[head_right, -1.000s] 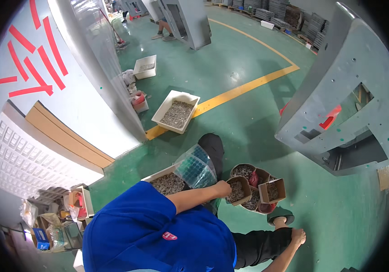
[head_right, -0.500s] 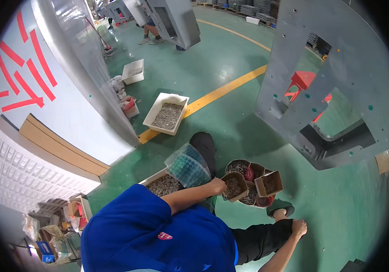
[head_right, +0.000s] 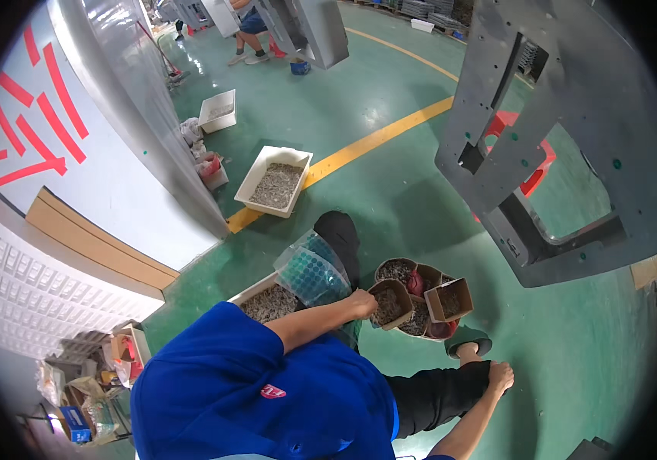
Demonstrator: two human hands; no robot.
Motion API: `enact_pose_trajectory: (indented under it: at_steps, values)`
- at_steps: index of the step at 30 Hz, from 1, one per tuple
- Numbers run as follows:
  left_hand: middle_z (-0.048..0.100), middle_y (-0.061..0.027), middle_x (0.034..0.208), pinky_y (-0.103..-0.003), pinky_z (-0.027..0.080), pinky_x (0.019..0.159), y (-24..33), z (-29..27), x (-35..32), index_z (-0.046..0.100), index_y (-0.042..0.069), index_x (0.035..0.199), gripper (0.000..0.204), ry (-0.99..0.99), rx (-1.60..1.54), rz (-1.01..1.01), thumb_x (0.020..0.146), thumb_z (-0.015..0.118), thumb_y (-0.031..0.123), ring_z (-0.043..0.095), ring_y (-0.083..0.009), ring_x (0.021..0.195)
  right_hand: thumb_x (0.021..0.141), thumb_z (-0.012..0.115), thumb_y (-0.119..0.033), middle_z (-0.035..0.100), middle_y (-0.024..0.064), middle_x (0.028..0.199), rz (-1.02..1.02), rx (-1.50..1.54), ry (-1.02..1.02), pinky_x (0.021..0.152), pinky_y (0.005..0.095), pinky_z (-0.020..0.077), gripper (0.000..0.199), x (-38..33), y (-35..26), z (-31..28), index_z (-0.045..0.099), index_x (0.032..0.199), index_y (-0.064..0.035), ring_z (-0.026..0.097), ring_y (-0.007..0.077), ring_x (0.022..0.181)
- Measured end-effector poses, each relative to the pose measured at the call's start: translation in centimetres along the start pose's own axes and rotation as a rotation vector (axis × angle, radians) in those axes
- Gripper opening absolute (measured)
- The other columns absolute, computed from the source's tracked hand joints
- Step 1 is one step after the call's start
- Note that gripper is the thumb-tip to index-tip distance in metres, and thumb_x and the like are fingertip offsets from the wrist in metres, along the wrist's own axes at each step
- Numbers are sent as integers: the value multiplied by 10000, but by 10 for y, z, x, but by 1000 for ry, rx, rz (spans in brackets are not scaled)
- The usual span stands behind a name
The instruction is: Apply green circular stickers to the designated spots on a metal frame.
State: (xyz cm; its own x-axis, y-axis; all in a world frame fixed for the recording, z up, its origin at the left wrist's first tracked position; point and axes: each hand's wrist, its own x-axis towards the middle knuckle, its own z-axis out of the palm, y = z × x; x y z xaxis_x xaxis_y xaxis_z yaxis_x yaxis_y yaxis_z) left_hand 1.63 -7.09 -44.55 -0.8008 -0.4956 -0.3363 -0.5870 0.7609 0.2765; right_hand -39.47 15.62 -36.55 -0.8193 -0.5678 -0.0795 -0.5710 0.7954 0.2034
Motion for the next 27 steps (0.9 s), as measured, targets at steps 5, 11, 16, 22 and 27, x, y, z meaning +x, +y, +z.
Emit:
enact_pose_trajectory:
  at_steps: [5,11,16,22,27]
  values:
    - [670,-124,800,-405,496,609,3,-3,-3,699,89,737,152,67,-24,18,697,555,114,647,-295,764,739,556,-325,655,189,930,-6,19,43,765,440,505,344,-3,3,3,666,884,-33,632,359,887]
    - [664,-128,784,-410,503,595,0,1,0,684,88,722,131,66,-17,-5,660,571,114,650,-314,745,745,515,-327,645,209,953,3,22,-52,776,449,498,375,0,-3,-7,666,902,-21,627,372,889]
    - [662,-121,762,-401,504,584,1,5,0,674,77,695,122,129,-31,14,651,567,116,651,-310,720,775,517,-385,636,208,1000,16,17,-92,824,446,481,420,1,-1,-8,666,933,-26,607,372,953]
    - [639,-147,713,-409,490,554,-8,15,-6,668,73,659,113,251,-149,56,638,575,133,636,-328,674,761,518,-380,640,205,988,-6,25,-51,804,452,483,406,-5,-4,-7,675,922,-42,610,372,936]
    - [653,-149,744,-438,485,593,-4,7,-5,682,61,724,157,154,-30,74,683,557,147,645,-314,696,767,517,-435,644,199,982,11,65,-74,789,460,486,437,-10,0,-1,667,936,-61,611,369,937]
